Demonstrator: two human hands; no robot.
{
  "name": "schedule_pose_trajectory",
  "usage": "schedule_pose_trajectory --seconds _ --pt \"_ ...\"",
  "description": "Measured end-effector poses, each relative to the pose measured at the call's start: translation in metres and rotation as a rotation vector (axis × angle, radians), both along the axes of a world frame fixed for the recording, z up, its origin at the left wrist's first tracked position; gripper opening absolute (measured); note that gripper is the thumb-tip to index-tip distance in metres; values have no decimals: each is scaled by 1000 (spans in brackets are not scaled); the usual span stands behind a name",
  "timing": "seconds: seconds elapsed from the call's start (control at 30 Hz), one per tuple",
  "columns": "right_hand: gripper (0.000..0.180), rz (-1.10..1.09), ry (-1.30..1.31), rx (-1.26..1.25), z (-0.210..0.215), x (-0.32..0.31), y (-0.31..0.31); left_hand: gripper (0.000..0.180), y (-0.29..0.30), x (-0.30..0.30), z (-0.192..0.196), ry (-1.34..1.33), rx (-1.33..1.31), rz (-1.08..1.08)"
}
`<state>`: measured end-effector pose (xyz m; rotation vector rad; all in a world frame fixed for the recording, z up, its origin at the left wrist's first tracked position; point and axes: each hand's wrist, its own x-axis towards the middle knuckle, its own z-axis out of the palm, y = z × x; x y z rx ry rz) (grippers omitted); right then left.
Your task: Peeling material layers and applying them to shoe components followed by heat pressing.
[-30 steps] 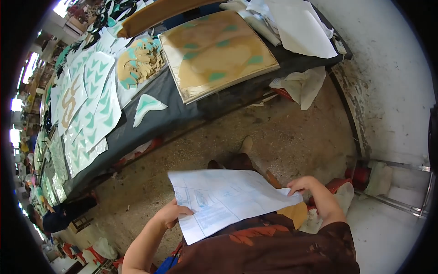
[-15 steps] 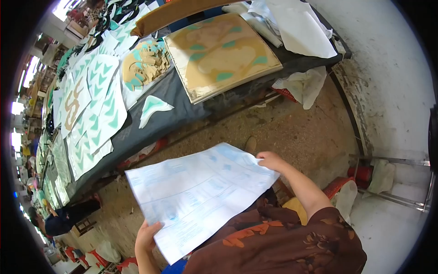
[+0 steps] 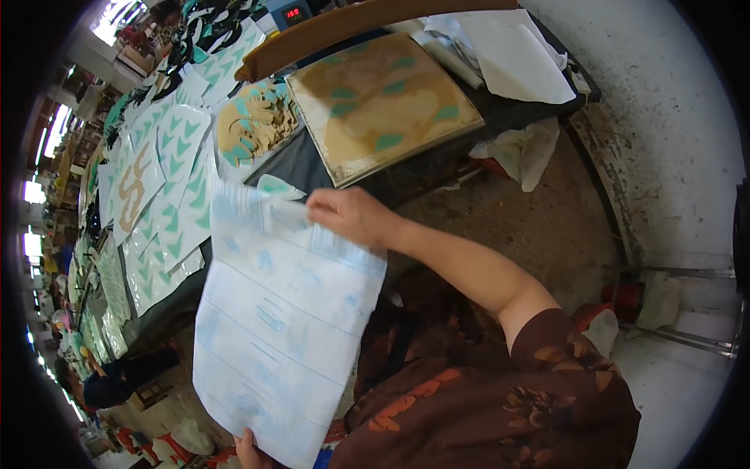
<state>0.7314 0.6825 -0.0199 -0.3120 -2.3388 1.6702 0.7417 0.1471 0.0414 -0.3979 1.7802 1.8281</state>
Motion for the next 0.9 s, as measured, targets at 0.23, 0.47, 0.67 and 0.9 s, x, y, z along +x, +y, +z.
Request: schedule_pose_trajectory --seconds 0.23,0.47,0.67,0.9 --pt "25 -212 45 39 -12 -40 126 59 112 -94 -24 144 -2 -79" --pt "27 -310 173 -18 -20 0 245 59 262 -162 -27 174 119 -252" --pt "31 -553 -38 93 -26 29 313 62 346 -192 -30 162 67 -318" --pt "35 -683 -33 73 -51 51 385 60 454 -224 -43 227 -6 -496"
